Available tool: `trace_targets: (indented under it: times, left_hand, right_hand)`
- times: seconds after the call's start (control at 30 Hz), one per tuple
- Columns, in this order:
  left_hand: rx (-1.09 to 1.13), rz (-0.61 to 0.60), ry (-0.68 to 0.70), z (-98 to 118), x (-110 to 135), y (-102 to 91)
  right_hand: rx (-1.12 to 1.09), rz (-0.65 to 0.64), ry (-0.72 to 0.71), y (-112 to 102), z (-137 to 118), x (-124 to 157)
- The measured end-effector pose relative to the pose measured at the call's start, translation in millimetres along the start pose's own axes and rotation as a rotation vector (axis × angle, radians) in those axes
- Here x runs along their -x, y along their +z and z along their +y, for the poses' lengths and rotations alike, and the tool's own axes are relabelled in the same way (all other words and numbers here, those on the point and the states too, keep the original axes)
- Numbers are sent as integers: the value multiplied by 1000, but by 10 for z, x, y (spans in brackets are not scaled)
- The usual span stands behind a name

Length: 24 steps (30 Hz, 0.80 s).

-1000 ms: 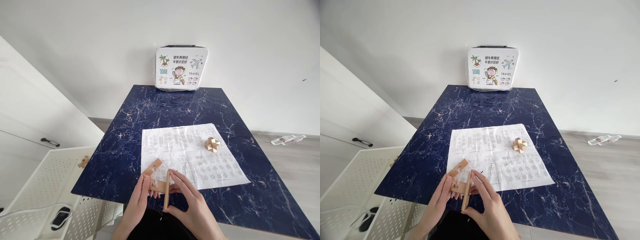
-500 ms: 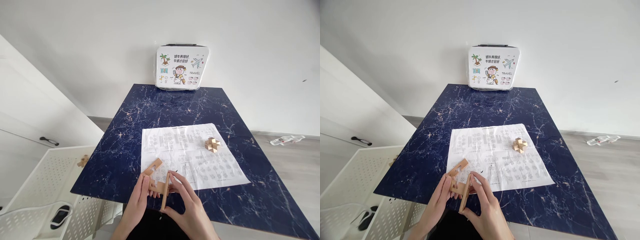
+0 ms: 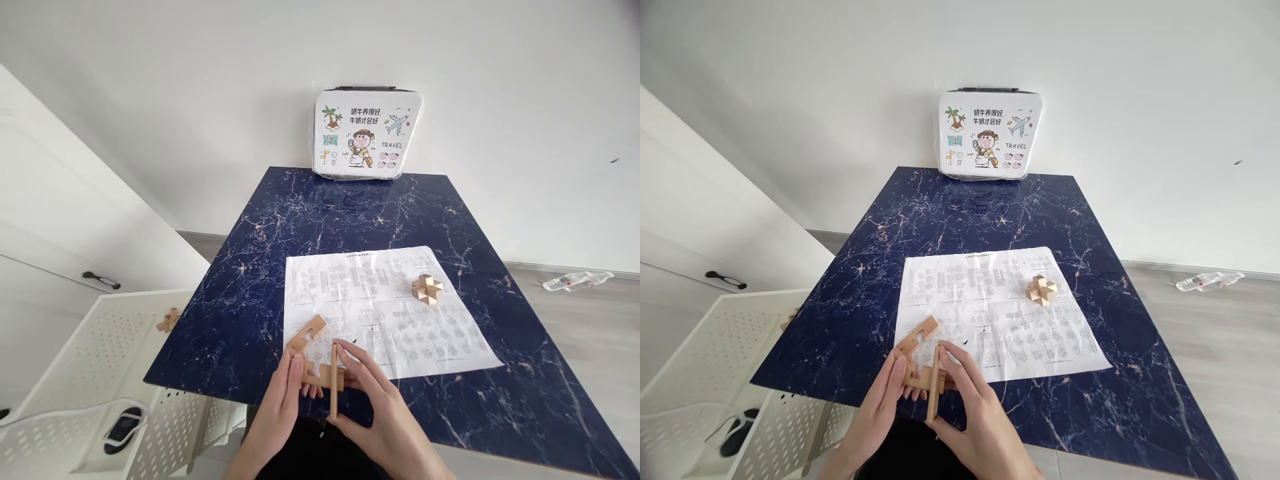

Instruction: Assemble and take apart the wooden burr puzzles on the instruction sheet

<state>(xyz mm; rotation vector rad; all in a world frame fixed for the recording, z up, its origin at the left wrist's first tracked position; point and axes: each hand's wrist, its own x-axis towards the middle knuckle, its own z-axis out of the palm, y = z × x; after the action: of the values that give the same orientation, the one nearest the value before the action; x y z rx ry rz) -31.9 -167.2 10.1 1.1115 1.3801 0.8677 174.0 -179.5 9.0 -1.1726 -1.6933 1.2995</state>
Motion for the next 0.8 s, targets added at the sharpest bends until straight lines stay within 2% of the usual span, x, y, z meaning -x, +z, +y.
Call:
trace_targets:
  times: [0.07, 0.23, 0.4, 0.53, 0.8]
  left_hand:
    - [-4, 4, 1, 13, 4, 5]
    - [0, 26, 23, 18, 7, 15]
    - [-47, 65, 10, -24, 18, 12]
    - [-66, 88, -41, -84, 12, -6]
    - [-33, 76, -23, -122, 30, 1]
  right_hand:
    - [0, -14, 18, -12, -12, -8]
    - [34, 62, 52, 66, 7, -17]
    - [41, 13, 22, 79, 13, -36]
    - [112, 87, 39, 92, 0, -50]
    - [166, 30, -28, 129, 27, -58]
